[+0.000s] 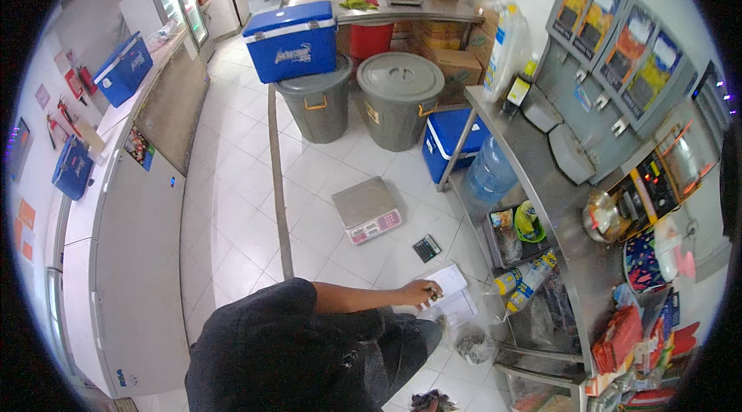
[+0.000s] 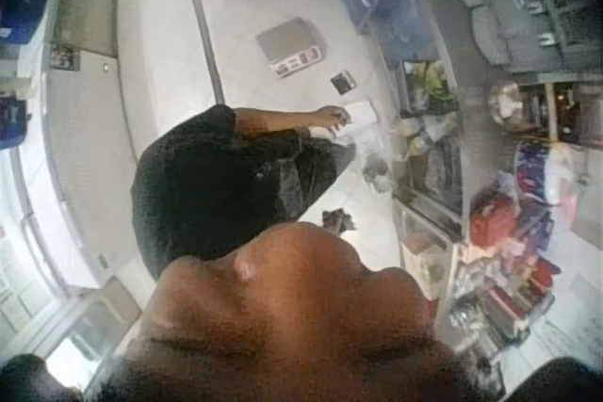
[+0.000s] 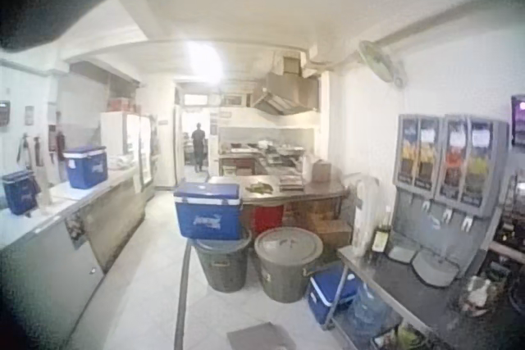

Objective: The person sits on the floor, opens a plastic bag containing dark items, and separates them into smaller portions. They write in a notebook, use a calculator, and place items into a plastic bag. The person moves around the room to retrieve and place items.

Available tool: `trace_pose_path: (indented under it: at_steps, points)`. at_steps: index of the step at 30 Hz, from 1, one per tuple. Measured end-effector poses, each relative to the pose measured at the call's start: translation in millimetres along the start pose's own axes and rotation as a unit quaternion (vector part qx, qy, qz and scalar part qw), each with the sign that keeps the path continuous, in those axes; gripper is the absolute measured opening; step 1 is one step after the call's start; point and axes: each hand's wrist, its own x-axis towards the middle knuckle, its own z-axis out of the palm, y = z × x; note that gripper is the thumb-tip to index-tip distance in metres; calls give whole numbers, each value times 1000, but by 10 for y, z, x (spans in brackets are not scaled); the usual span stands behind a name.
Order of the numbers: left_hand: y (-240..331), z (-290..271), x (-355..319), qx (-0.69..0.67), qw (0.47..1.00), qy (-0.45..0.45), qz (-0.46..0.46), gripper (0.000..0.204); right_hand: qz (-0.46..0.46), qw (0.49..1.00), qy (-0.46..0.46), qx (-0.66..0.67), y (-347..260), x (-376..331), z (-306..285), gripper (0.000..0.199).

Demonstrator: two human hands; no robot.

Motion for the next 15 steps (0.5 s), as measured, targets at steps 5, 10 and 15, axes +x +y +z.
trace_pose_path:
  at_steps: [5,10,15]
  points:
    - [422,26,-1186,10,997,-72,30,24,31,997,20,61,-1121,-885,628,51]
    - [1034,159,-2210,-44,992,-99,-61,28,31,990,71,119,-2636,-1946,1273,37]
    - [508,-240,-3002,-31,991,-18,-131,30,28,996,56,70,-2836,-2628,974,51]
